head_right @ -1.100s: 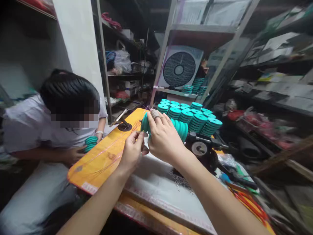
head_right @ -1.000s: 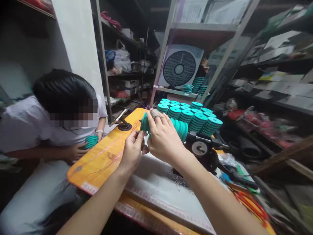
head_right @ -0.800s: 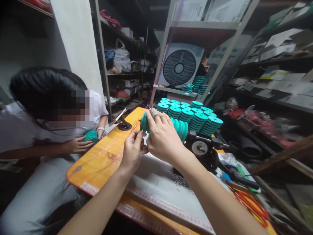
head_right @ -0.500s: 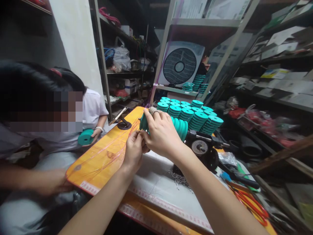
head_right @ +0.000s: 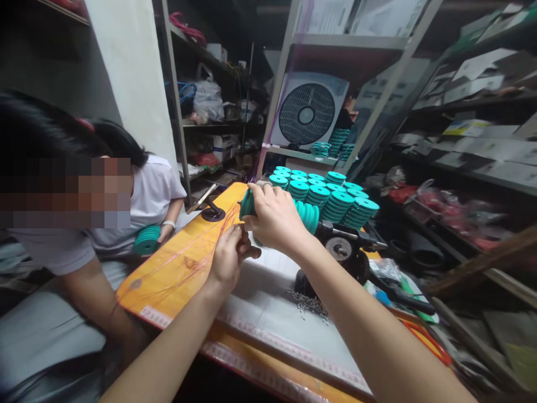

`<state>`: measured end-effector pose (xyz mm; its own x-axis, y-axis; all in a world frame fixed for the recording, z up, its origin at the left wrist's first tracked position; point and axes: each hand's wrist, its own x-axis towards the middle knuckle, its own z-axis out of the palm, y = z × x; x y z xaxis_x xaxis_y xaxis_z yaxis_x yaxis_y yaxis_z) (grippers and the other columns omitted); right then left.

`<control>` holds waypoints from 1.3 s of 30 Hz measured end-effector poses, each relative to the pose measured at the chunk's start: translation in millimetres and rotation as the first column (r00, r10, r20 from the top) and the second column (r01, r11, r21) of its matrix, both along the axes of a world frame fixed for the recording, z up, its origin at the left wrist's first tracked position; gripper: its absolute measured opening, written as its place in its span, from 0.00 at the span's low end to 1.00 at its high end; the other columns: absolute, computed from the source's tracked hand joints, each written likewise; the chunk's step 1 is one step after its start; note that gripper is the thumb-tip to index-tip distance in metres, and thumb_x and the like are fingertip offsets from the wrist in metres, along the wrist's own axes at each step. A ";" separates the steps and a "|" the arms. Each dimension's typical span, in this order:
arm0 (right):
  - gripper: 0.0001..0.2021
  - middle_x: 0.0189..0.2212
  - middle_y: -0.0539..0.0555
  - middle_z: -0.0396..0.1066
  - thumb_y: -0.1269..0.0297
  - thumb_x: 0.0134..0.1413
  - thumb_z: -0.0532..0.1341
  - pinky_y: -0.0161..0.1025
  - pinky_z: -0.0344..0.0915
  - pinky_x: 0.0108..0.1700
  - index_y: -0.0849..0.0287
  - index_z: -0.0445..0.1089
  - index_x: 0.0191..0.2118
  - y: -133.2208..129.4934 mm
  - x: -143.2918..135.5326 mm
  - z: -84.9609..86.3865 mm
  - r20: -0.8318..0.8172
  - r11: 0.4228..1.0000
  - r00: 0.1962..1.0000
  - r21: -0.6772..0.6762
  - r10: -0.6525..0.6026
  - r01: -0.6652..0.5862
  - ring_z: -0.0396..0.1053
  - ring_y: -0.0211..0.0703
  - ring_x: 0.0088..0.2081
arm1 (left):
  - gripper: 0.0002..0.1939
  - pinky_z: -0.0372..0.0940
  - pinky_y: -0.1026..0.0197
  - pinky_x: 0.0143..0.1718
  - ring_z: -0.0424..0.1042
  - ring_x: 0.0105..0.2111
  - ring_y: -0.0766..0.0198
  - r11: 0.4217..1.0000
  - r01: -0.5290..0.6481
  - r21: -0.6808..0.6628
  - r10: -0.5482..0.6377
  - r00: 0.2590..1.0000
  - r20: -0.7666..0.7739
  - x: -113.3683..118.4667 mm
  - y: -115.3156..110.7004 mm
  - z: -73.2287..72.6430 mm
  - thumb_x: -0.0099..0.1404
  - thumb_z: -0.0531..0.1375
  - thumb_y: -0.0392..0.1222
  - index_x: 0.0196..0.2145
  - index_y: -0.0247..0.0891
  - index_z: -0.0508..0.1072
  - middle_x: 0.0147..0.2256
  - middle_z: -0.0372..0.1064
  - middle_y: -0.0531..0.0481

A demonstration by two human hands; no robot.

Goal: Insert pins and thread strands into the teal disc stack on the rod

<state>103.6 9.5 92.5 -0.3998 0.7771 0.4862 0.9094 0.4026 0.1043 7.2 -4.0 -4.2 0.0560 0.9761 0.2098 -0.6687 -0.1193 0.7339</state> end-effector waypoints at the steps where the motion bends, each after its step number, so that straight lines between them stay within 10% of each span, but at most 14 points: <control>1: 0.32 0.56 0.64 0.62 0.62 0.54 0.60 0.56 0.59 0.54 0.63 0.53 0.63 -4.3 0.9 -1.2 -0.030 0.999 0.999 0.021 0.045 -0.045 0.59 0.60 0.56 | 0.10 0.63 0.67 0.26 0.56 0.22 0.72 1.000 -0.007 0.008 0.008 0.999 -0.032 -3.5 -2.4 -2.9 0.66 0.53 0.44 0.31 0.36 0.67 0.24 0.55 0.56; 5: 0.17 0.54 0.60 0.66 0.65 0.57 0.58 0.54 0.58 0.56 0.58 0.68 0.53 -33.1 -1.2 -9.7 -0.191 0.969 0.952 0.106 0.241 -0.225 0.57 0.55 0.58 | 0.14 0.64 0.61 0.41 0.66 0.36 0.65 0.981 -0.158 0.115 0.188 0.923 -0.335 -24.7 -18.2 -15.3 0.68 0.52 0.48 0.35 0.36 0.70 0.36 0.65 0.48; 9: 0.07 0.42 0.53 0.74 0.66 0.56 0.61 0.47 0.64 0.49 0.54 0.76 0.38 -56.7 -9.2 -19.8 -0.464 0.913 0.827 -0.086 0.317 -0.398 0.67 0.46 0.47 | 0.15 0.62 0.62 0.39 0.65 0.35 0.64 0.942 -0.204 0.265 0.318 0.793 -0.520 -40.4 -41.8 -14.6 0.69 0.50 0.48 0.34 0.37 0.70 0.33 0.65 0.49; 15: 0.03 0.34 0.52 0.76 0.67 0.54 0.64 0.43 0.66 0.42 0.55 0.76 0.32 -68.6 -8.6 -21.6 -0.654 0.856 0.680 -0.094 0.332 -0.508 0.70 0.42 0.39 | 0.15 0.59 0.66 0.24 0.58 0.22 0.69 0.989 0.017 0.148 0.056 0.879 -0.474 -39.2 -69.5 4.2 0.69 0.49 0.51 0.38 0.38 0.68 0.23 0.55 0.56; 22: 0.06 0.37 0.48 0.76 0.67 0.57 0.62 0.49 0.56 0.50 0.50 0.76 0.34 -87.6 3.9 -5.6 -0.014 0.941 0.942 0.035 0.337 -0.336 0.65 0.47 0.51 | 0.12 0.47 0.68 0.16 0.48 0.15 0.73 0.993 0.105 0.053 -0.062 0.848 -0.527 -49.3 -77.2 6.5 0.67 0.51 0.52 0.34 0.41 0.63 0.19 0.47 0.61; 30: 0.03 0.30 0.53 0.76 0.70 0.47 0.68 0.48 0.59 0.52 0.58 0.74 0.26 -94.5 -12.5 -5.2 0.470 0.955 0.856 0.084 0.215 -0.285 0.67 0.52 0.48 | 0.09 0.51 0.64 0.28 0.59 0.26 0.67 0.947 -0.004 0.322 0.278 0.517 -0.810 -49.5 -80.2 7.8 0.68 0.48 0.40 0.30 0.39 0.61 0.24 0.59 0.54; 39: 0.06 0.23 0.54 0.72 0.73 0.47 0.66 0.48 0.61 0.51 0.58 0.73 0.23 -91.9 -13.8 -14.4 0.532 0.962 0.823 0.054 0.199 -0.267 0.68 0.51 0.40 | 0.11 0.48 0.64 0.26 0.54 0.24 0.68 0.928 -0.044 0.370 0.327 0.572 -0.752 -43.3 -75.0 1.2 0.65 0.51 0.37 0.23 0.38 0.59 0.22 0.53 0.55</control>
<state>89.9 -82.4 78.1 -0.7805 0.5774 0.2399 0.5884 0.5485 0.5941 -36.0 -79.0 -3.0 0.1604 0.8869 0.4332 0.2239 -0.4602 0.8591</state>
